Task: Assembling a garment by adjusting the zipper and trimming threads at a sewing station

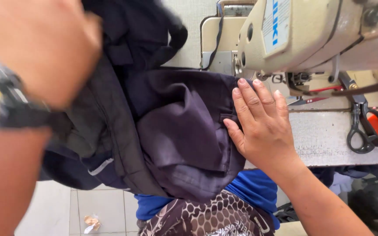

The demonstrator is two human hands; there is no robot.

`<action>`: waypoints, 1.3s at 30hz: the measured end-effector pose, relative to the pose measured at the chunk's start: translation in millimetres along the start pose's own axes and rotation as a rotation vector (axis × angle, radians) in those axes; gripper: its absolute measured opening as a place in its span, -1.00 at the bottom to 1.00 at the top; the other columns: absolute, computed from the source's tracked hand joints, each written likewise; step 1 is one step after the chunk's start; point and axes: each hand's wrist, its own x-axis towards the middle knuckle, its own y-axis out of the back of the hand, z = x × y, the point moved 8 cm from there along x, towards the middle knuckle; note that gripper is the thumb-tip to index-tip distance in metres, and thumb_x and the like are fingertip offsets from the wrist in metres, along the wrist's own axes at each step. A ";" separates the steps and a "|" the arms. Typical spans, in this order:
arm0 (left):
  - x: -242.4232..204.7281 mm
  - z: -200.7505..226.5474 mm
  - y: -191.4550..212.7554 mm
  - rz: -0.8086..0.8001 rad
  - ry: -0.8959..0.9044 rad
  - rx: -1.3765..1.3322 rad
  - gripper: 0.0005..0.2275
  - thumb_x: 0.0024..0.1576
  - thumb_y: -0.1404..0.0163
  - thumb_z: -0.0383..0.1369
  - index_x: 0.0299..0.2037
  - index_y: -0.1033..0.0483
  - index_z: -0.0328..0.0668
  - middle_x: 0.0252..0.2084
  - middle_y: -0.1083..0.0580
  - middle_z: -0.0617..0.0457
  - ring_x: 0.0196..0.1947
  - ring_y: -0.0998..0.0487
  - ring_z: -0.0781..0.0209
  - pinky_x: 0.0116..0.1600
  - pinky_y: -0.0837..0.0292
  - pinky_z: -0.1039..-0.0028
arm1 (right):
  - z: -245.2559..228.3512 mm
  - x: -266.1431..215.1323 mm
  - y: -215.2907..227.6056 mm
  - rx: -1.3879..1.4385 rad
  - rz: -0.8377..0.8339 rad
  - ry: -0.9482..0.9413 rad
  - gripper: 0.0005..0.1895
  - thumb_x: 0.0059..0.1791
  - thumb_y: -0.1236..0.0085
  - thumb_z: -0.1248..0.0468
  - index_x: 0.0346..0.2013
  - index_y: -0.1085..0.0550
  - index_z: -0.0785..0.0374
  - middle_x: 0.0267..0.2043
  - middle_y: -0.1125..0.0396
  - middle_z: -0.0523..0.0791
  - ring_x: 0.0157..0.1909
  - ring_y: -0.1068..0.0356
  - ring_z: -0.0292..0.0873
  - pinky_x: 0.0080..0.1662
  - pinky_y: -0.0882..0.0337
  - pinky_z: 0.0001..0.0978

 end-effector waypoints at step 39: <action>19.2 155.4 21.2 -0.806 -0.300 -1.584 -0.85 0.15 -0.14 -0.19 -0.36 -0.53 0.01 -0.39 -0.56 0.16 -0.39 -0.49 0.25 -0.26 -0.33 0.35 | 16.7 5.7 -27.2 0.130 -0.029 0.095 -0.46 0.13 -0.09 0.00 0.29 -0.44 0.26 0.44 -0.25 -0.01 0.48 -0.19 0.13 0.32 -0.19 0.21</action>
